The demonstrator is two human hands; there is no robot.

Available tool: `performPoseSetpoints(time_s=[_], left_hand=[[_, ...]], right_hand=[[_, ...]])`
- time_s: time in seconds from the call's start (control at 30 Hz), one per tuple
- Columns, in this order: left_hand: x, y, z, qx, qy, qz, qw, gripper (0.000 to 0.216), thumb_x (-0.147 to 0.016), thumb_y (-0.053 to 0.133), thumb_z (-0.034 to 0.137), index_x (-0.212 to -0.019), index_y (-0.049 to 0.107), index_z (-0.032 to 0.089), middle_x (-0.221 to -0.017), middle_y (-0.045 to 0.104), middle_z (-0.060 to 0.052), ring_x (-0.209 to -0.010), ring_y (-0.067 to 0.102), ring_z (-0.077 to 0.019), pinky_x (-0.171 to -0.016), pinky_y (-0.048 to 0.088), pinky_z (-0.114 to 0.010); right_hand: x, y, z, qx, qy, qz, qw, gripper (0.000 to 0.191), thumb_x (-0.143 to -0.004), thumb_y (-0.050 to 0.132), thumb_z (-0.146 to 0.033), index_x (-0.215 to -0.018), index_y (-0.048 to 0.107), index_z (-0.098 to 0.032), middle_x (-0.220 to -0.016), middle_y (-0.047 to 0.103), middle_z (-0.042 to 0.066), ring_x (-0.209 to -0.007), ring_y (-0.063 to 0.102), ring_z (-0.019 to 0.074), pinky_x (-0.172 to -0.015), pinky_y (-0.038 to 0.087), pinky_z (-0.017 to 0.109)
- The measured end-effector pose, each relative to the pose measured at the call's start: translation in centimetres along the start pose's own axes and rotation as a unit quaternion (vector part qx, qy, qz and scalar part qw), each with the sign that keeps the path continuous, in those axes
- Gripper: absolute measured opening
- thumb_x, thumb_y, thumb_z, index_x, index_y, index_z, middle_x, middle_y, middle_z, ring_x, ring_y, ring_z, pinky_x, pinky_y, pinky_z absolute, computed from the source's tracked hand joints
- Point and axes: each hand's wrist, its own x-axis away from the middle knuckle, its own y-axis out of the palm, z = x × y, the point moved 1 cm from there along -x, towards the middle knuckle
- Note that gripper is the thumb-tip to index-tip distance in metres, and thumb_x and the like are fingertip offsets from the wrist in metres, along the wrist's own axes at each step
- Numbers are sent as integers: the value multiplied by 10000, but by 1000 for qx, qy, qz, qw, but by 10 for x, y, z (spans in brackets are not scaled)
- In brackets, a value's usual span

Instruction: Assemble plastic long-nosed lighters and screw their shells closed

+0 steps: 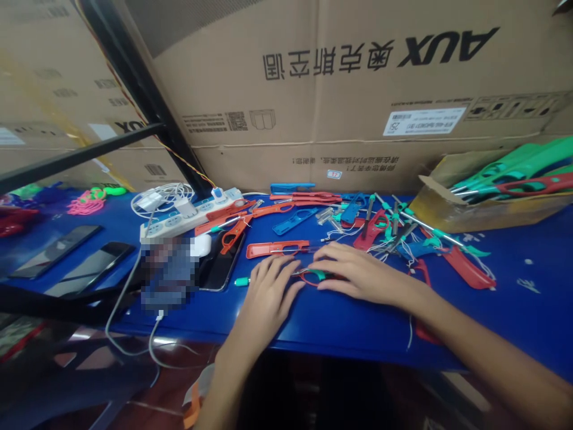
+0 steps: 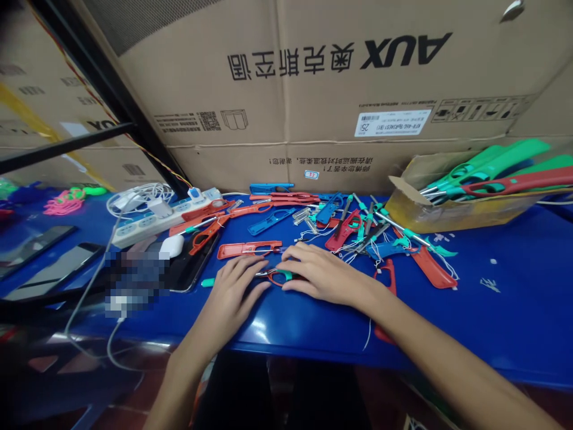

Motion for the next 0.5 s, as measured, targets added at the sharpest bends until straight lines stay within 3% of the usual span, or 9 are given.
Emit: performPoseSetpoints(time_s=[0.23, 0.5], left_hand=[[-9, 4, 1, 11, 25, -27, 999, 239, -1023, 543, 328, -1235, 625, 254, -1310, 648, -70, -1242, 559, -253, -1036, 444, -457], [-8, 3, 1, 17, 23, -25, 999, 240, -1012, 564, 322, -1229, 631, 247, -1308, 648, -74, -1249, 552, -263, -1033, 445, -462]], right_hand=[[-1, 1, 4, -53, 5, 3, 999, 327, -1002, 573, -436, -1221, 685, -221, -1168, 679, 88, -1134, 581, 232, -1019, 449, 428], [-2, -1, 3, -77, 49, -6, 996, 319, -962, 623, -490, -1095, 642, -201, -1093, 652, 81, -1028, 582, 221, -946, 464, 378]])
